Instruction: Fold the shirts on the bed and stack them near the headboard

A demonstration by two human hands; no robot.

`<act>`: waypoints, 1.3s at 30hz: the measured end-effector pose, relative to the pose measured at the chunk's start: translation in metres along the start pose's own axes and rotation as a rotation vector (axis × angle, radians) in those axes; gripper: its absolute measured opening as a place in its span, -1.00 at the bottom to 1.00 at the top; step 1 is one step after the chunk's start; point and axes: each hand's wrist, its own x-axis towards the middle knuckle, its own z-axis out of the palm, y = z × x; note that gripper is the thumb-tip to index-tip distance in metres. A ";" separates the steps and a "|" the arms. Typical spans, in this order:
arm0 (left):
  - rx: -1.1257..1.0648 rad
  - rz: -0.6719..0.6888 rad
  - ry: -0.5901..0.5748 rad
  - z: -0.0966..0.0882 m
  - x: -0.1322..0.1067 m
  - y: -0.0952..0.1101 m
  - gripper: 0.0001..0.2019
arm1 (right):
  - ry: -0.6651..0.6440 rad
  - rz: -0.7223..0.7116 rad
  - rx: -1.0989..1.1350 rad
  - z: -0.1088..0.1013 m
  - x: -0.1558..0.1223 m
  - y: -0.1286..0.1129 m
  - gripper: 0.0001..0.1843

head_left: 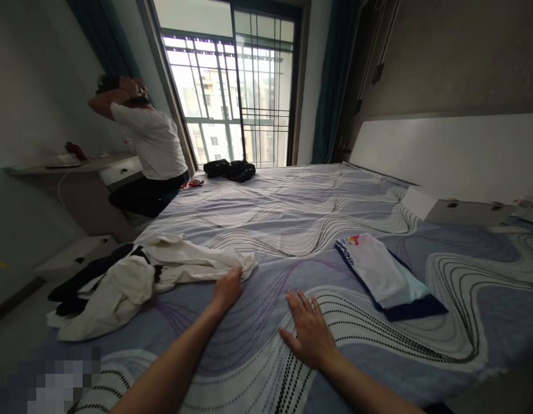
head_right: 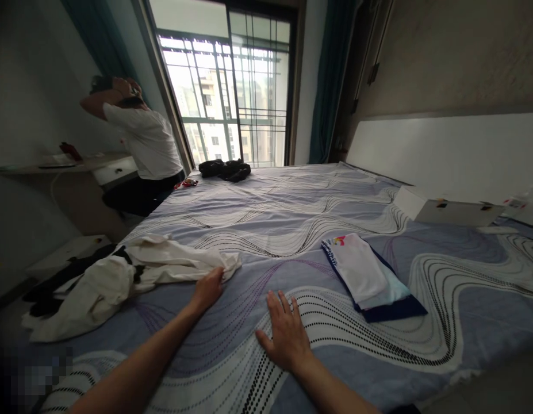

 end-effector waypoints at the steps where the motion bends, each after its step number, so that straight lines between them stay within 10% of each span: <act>1: -0.030 0.061 -0.020 0.003 -0.018 0.016 -0.70 | 0.023 0.018 0.000 0.001 0.000 -0.001 -0.15; 7: -0.305 0.478 -0.140 0.011 -0.135 0.095 -0.80 | 0.096 -0.006 -0.008 -0.005 -0.004 -0.001 -0.19; 10: -0.437 0.546 -0.014 0.011 -0.170 0.106 -0.78 | 0.094 -0.046 0.013 -0.010 -0.006 0.000 -0.43; 15: -0.207 0.055 0.374 0.009 -0.166 0.081 -0.53 | 0.133 -0.058 0.099 -0.012 -0.013 -0.002 -0.54; 20: -0.091 -0.061 0.289 0.004 -0.153 0.035 -0.51 | 0.259 -0.003 0.275 -0.014 -0.037 0.013 -0.59; 27: -0.085 0.003 0.243 -0.014 -0.167 -0.001 -0.79 | 0.587 0.608 0.540 -0.010 -0.060 0.062 -0.56; 33: -0.342 0.415 0.120 -0.021 -0.197 0.032 -0.78 | 0.798 0.451 0.241 -0.008 -0.068 0.031 -0.21; 39: -0.746 0.198 0.006 0.010 -0.260 0.084 -0.64 | 0.245 -0.303 0.021 -0.021 -0.105 -0.012 -0.16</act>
